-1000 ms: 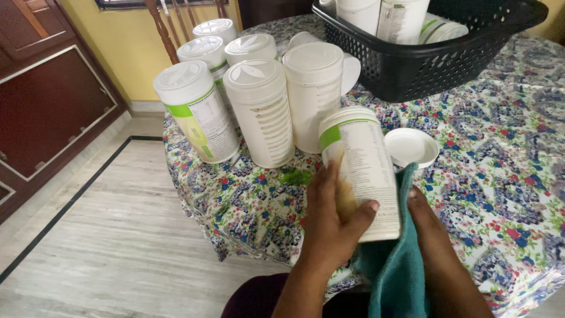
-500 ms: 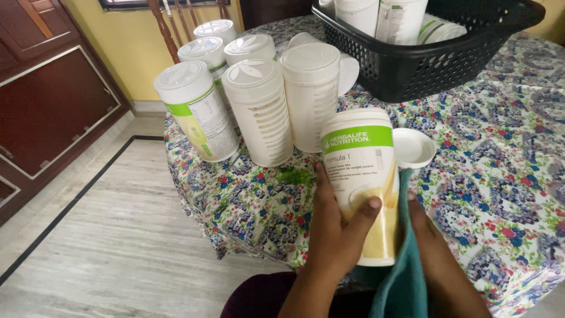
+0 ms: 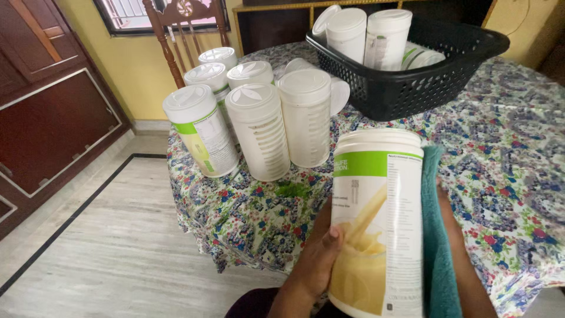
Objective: The person wipes several white plastic containers and their lids with a teal cloth on a floral tablecloth. They handle each container one at a time, wiping the exterior and lid, then place the cleaned items into a black basket.
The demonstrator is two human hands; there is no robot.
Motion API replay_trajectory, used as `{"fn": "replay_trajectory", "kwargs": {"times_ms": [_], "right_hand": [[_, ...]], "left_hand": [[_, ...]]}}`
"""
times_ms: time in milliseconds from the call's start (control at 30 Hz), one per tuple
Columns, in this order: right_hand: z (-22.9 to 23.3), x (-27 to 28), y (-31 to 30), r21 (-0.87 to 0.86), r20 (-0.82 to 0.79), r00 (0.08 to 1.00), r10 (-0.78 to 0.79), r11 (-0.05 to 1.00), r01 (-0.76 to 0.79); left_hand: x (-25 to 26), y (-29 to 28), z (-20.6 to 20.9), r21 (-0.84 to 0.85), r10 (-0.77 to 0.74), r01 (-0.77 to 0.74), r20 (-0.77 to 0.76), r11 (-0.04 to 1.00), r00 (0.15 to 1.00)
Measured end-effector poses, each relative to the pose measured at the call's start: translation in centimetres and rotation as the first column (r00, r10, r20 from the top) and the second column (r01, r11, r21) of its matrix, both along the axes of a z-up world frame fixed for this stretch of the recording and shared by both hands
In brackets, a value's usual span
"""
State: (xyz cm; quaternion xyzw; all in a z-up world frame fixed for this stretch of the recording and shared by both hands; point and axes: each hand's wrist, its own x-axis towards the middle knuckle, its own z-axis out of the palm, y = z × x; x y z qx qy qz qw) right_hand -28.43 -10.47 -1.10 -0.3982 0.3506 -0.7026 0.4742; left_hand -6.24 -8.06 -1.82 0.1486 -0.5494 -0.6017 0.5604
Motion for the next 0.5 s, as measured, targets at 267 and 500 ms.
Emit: {"fn": "replay_trajectory", "kwargs": {"times_ms": [267,500], "right_hand": [[-3.5,1.9,1.1,-0.127,-0.443,0.859,-0.256,0.967,0.223],[-4.0,0.2,0.8,0.311,-0.160,0.978,-0.137,0.933,0.182]], "left_hand": [[1.1,-0.2,-1.6,-0.110,0.151,-0.134,0.157,0.985,0.976],[0.6,-2.1,-2.5,0.160,0.116,-0.163,0.267,0.974,0.957]]}}
